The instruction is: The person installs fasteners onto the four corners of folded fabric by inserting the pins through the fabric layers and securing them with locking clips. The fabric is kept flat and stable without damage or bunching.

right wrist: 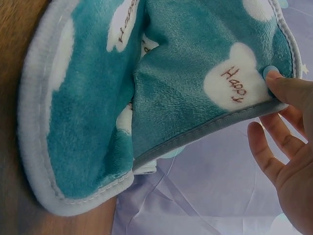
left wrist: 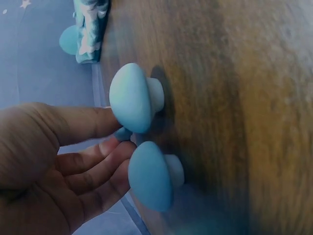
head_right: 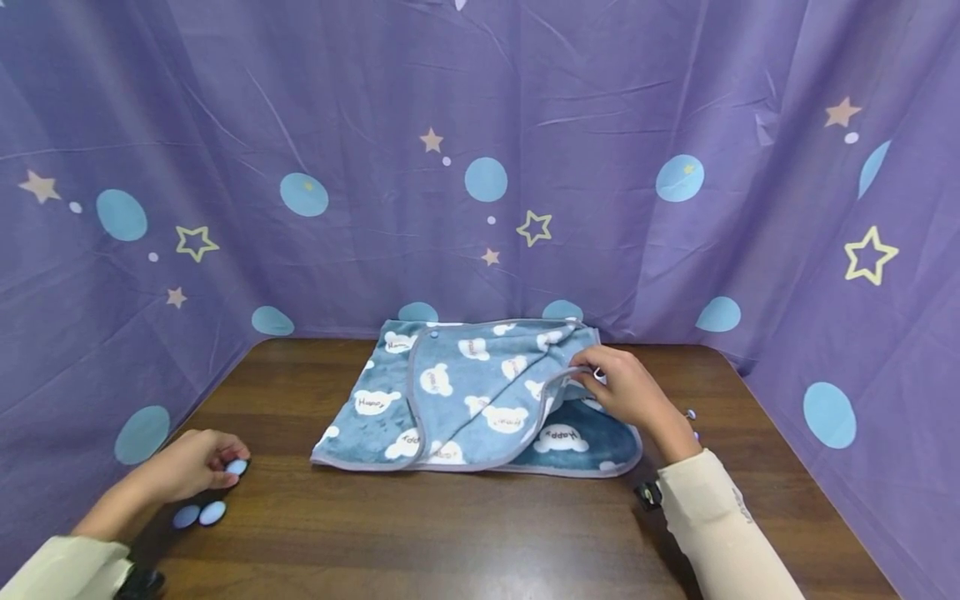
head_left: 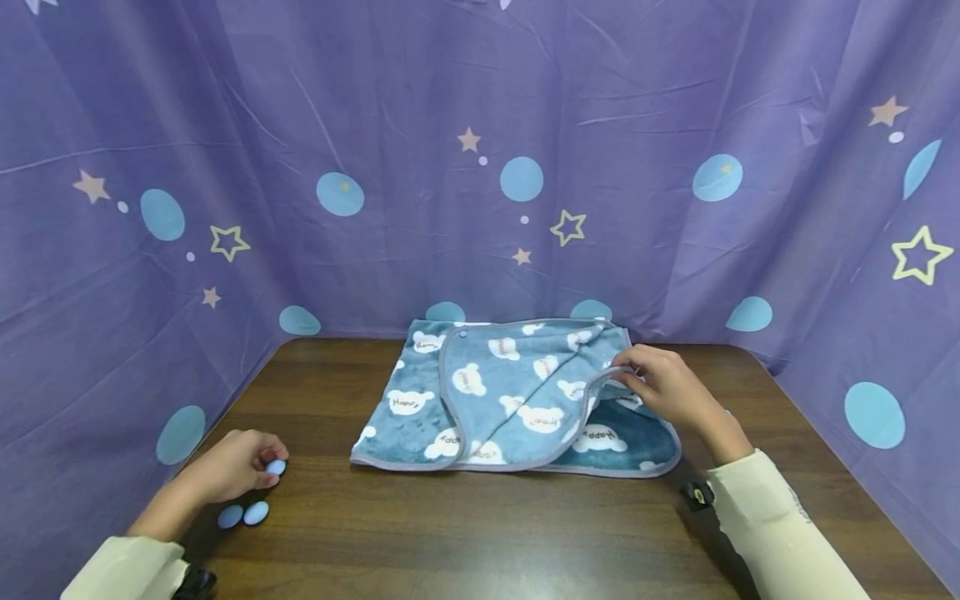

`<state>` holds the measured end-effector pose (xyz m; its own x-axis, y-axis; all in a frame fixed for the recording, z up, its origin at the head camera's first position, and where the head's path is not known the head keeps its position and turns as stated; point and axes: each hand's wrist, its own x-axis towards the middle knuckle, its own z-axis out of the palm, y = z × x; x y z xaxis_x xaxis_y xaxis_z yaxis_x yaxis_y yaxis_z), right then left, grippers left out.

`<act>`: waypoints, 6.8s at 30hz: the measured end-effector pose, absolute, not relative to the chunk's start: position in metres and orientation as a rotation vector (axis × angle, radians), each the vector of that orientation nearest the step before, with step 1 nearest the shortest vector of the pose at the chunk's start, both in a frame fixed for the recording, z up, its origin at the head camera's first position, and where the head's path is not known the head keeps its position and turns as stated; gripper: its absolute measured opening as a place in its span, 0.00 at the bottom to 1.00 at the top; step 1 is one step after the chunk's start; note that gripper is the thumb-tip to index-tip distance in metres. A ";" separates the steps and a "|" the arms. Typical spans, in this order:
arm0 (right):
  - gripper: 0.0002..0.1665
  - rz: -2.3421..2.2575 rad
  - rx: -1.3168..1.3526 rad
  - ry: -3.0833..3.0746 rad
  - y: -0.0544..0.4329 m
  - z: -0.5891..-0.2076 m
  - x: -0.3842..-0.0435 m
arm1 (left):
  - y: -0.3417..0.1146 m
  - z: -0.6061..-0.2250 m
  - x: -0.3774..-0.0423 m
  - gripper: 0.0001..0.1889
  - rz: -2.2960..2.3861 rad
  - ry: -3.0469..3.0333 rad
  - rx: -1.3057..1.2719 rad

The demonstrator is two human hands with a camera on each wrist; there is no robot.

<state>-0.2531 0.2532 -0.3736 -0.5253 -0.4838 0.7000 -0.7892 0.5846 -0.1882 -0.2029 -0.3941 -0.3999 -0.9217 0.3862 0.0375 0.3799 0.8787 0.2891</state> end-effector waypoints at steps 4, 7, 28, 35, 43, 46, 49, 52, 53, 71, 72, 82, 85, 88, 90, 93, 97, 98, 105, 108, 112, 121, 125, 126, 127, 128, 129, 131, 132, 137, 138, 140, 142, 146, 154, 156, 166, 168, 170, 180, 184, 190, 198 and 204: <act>0.16 0.662 1.013 -2.211 0.253 -0.374 -0.253 | -0.394 -0.401 -0.205 0.08 0.441 3.035 0.584; 0.16 0.663 1.012 -2.208 0.253 -0.373 -0.254 | -0.393 -0.402 -0.208 0.06 0.424 3.049 0.558; 0.16 0.678 1.017 -2.211 0.254 -0.375 -0.254 | -0.384 -0.387 -0.250 0.05 0.619 3.122 0.446; 0.16 0.664 1.020 -2.213 0.253 -0.375 -0.253 | -0.364 -0.381 -0.272 0.08 0.772 3.083 0.415; 0.16 0.648 1.021 -2.223 0.252 -0.374 -0.253 | -0.330 -0.379 -0.299 0.10 1.037 3.106 0.398; 0.15 0.646 1.022 -2.224 0.252 -0.373 -0.253 | -0.311 -0.380 -0.307 0.11 1.193 3.067 0.366; 0.14 0.649 1.028 -2.229 0.252 -0.373 -0.252 | -0.290 -0.382 -0.315 0.12 1.368 2.987 0.350; 0.11 0.651 1.033 -2.238 0.252 -0.374 -0.251 | -0.269 -0.384 -0.322 0.12 1.494 2.915 0.353; 0.10 0.652 1.035 -2.241 0.253 -0.374 -0.251 | -0.261 -0.384 -0.324 0.12 1.524 2.894 0.361; 0.14 0.621 1.027 -2.278 0.252 -0.374 -0.250 | -0.140 -0.405 -0.334 0.17 1.735 2.623 0.486; 0.14 0.623 1.025 -2.282 0.252 -0.374 -0.250 | -0.134 -0.405 -0.333 0.17 1.728 2.612 0.503; 0.16 0.626 1.019 -2.281 0.250 -0.374 -0.250 | -0.088 -0.400 -0.324 0.15 1.727 2.517 0.633; 0.16 0.622 1.019 -2.275 0.250 -0.374 -0.250 | -0.075 -0.397 -0.321 0.15 1.740 2.489 0.668; 0.17 0.621 1.019 -2.279 0.249 -0.374 -0.250 | -0.063 -0.395 -0.317 0.14 1.717 2.485 0.693; 0.17 0.622 1.020 -2.285 0.249 -0.374 -0.249 | -0.056 -0.394 -0.314 0.15 1.691 2.495 0.708; 0.17 0.607 1.014 -2.291 0.248 -0.374 -0.249 | -0.047 -0.394 -0.312 0.15 1.669 2.493 0.739; 0.16 0.600 1.015 -2.304 0.247 -0.374 -0.249 | -0.036 -0.393 -0.309 0.15 1.688 2.463 0.783; 0.16 0.603 1.018 -2.307 0.246 -0.374 -0.249 | -0.033 -0.392 -0.308 0.15 1.689 2.460 0.789; 0.17 0.610 1.033 -2.324 0.245 -0.373 -0.249 | -0.011 -0.386 -0.301 0.14 1.745 2.390 0.800; 0.17 0.614 1.038 -2.325 0.244 -0.373 -0.249 | -0.002 -0.386 -0.300 0.14 1.773 2.372 0.791; 0.16 0.620 1.041 -2.330 0.244 -0.373 -0.248 | 0.008 -0.387 -0.298 0.13 1.799 2.376 0.807; 0.16 0.629 1.051 -2.346 0.242 -0.370 -0.248 | 0.021 -0.387 -0.294 0.14 1.882 2.381 0.794; 0.17 0.629 1.046 -2.348 0.243 -0.371 -0.249 | 0.023 -0.387 -0.292 0.14 1.902 2.368 0.814; 0.17 0.630 1.047 -2.347 0.243 -0.371 -0.249 | 0.023 -0.386 -0.292 0.13 1.902 2.363 0.823; 0.17 0.630 1.047 -2.345 0.243 -0.371 -0.249 | 0.023 -0.386 -0.291 0.13 1.904 2.357 0.833; 0.17 0.630 1.047 -2.344 0.243 -0.372 -0.249 | 0.023 -0.386 -0.291 0.13 1.900 2.356 0.842; 0.17 0.631 1.047 -2.343 0.243 -0.372 -0.249 | 0.024 -0.387 -0.291 0.13 1.897 2.350 0.853; 0.17 0.635 1.048 -2.341 0.244 -0.373 -0.249 | 0.024 -0.387 -0.291 0.12 1.890 2.347 0.871; 0.17 0.637 1.049 -2.340 0.244 -0.373 -0.250 | 0.025 -0.388 -0.291 0.12 1.886 2.347 0.881; 0.18 0.648 1.044 -2.338 0.245 -0.374 -0.249 | 0.026 -0.390 -0.292 0.13 1.872 2.353 0.887; 0.18 0.649 1.041 -2.338 0.245 -0.375 -0.249 | 0.026 -0.390 -0.292 0.13 1.871 2.353 0.886; 0.18 0.652 1.038 -2.338 0.245 -0.375 -0.249 | 0.026 -0.390 -0.292 0.13 1.870 2.352 0.887; 0.18 0.660 1.037 -2.334 0.245 -0.375 -0.249 | 0.026 -0.390 -0.290 0.13 1.851 2.359 0.898; 0.18 0.691 1.040 -2.316 0.246 -0.375 -0.248 | 0.027 -0.389 -0.287 0.13 1.798 2.386 0.913; 0.18 0.661 1.017 -2.273 0.249 -0.374 -0.249 | 0.027 -0.385 -0.281 0.15 1.861 2.283 0.857; 0.18 0.654 0.995 -2.264 0.251 -0.373 -0.249 | 0.027 -0.383 -0.277 0.15 1.877 2.259 0.818; 0.14 0.760 0.857 -2.336 0.257 -0.370 -0.250 | 0.028 -0.371 -0.254 0.21 1.296 2.607 1.211; 0.13 0.784 0.835 -2.361 0.257 -0.371 -0.250 | 0.028 -0.372 -0.253 0.19 1.184 2.681 1.308; 0.13 0.802 0.823 -2.383 0.256 -0.371 -0.250 | 0.028 -0.373 -0.254 0.19 1.084 2.736 1.384; 0.10 0.828 0.829 -2.529 0.256 -0.370 -0.252 | 0.020 -0.373 -0.262 0.32 1.021 2.691 1.343; 0.12 0.848 0.769 -2.629 0.263 -0.365 -0.251 | 0.010 -0.372 -0.269 0.33 1.161 2.601 1.194; 0.16 0.858 0.697 -2.720 0.277 -0.361 -0.247 | -0.013 -0.369 -0.282 0.32 1.345 2.528 1.051; 0.11 0.773 0.712 -2.857 0.299 -0.365 -0.244 | -0.047 -0.363 -0.304 0.34 1.513 2.433 0.875; 0.13 0.626 0.714 -2.955 0.326 -0.371 -0.244 | -0.074 -0.362 -0.319 0.36 1.655 2.372 0.743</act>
<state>-0.2440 0.3263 -0.3708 -0.8935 -0.4302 0.1284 -0.4453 0.8129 -0.3754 -0.3195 -0.0740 -0.3624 -0.8649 0.4787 0.1511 0.3069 0.2661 0.9138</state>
